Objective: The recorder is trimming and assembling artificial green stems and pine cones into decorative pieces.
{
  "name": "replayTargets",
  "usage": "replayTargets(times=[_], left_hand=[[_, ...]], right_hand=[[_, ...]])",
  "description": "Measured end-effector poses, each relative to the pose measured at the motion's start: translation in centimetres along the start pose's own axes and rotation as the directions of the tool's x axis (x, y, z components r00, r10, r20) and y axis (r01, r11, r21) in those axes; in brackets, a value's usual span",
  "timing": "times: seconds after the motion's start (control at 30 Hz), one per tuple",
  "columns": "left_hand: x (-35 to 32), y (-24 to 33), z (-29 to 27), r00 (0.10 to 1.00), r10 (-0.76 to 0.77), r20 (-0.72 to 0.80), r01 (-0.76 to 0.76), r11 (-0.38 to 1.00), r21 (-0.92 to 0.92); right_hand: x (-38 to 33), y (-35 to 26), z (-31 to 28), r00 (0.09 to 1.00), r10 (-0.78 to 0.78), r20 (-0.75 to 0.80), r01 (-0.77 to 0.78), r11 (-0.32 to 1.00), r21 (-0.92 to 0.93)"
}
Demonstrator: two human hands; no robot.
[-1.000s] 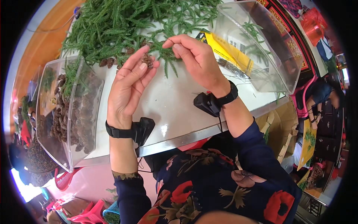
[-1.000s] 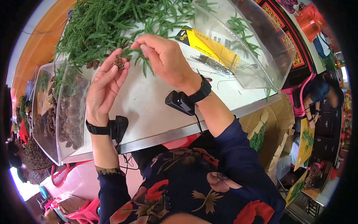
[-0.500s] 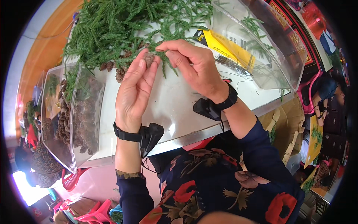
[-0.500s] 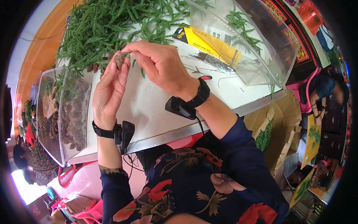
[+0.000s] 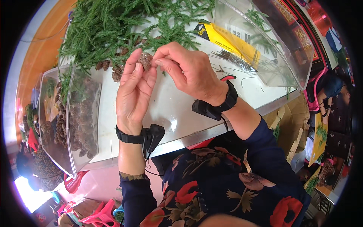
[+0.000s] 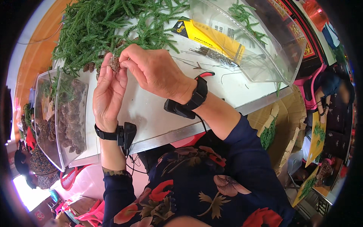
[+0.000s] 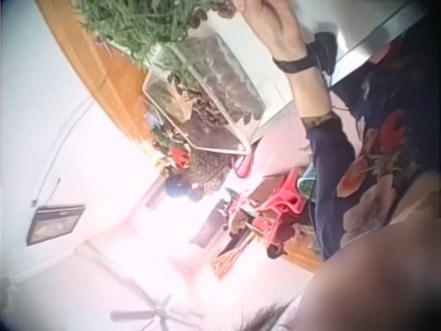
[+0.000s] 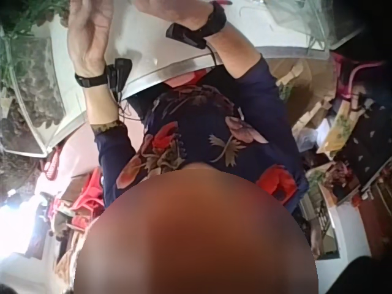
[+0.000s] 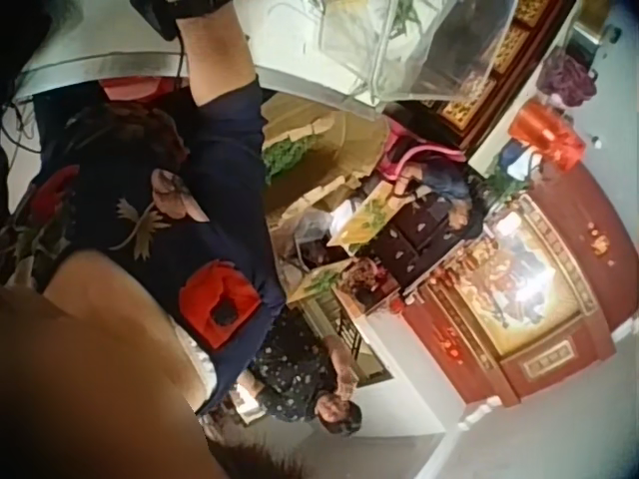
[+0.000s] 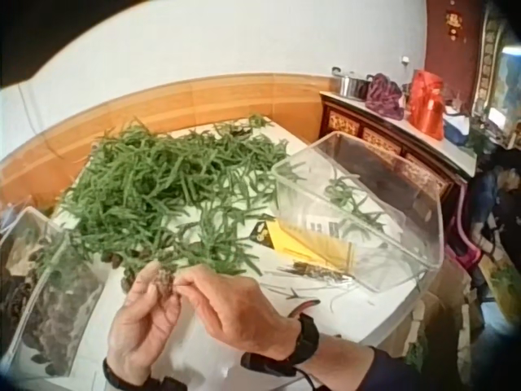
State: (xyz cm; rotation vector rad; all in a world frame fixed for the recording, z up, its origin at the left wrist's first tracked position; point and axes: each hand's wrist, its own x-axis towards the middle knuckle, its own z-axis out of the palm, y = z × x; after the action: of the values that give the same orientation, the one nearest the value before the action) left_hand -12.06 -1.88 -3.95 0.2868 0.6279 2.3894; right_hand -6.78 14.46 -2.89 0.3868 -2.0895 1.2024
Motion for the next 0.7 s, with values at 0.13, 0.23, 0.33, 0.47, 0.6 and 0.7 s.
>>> replayTargets(times=[0.13, 0.23, 0.33, 0.47, 0.6, 0.7], left_hand=[[0.0, 0.1, -0.4, 1.000, 0.001, 0.016, -0.002, 0.996, 0.086], [0.0, 0.3, -0.1, 0.997, 0.032, -0.075, -0.020, 0.987, 0.157], [0.0, 0.4, 0.2, 0.992, 0.110, -0.068, -0.087, 0.957, 0.275], [-0.2, 0.0, 0.1, 0.980, 0.157, -0.124, -0.116, 0.950, 0.289], [-0.2, -0.1, 0.5, 0.977, 0.173, -0.121, -0.125, 0.935, 0.332], [-0.1, -0.2, 1.0, 0.974, 0.186, -0.132, -0.124, 0.916, 0.381]], right_hand=[[0.1, -0.4, -0.3, 1.000, 0.017, 0.014, -0.016, 0.999, -0.035], [0.0, -0.2, -0.3, 0.999, 0.023, 0.023, -0.022, 0.998, -0.054], [-0.2, 0.1, 0.1, 1.000, 0.002, 0.016, -0.001, 0.998, -0.065], [-0.4, 0.5, 0.7, 0.999, -0.050, -0.010, 0.049, 0.998, -0.031], [-0.4, 0.2, 0.6, 0.999, 0.044, 0.010, -0.044, 0.999, -0.017], [-0.5, 0.3, 0.6, 0.998, 0.061, -0.016, -0.062, 0.998, -0.009]])
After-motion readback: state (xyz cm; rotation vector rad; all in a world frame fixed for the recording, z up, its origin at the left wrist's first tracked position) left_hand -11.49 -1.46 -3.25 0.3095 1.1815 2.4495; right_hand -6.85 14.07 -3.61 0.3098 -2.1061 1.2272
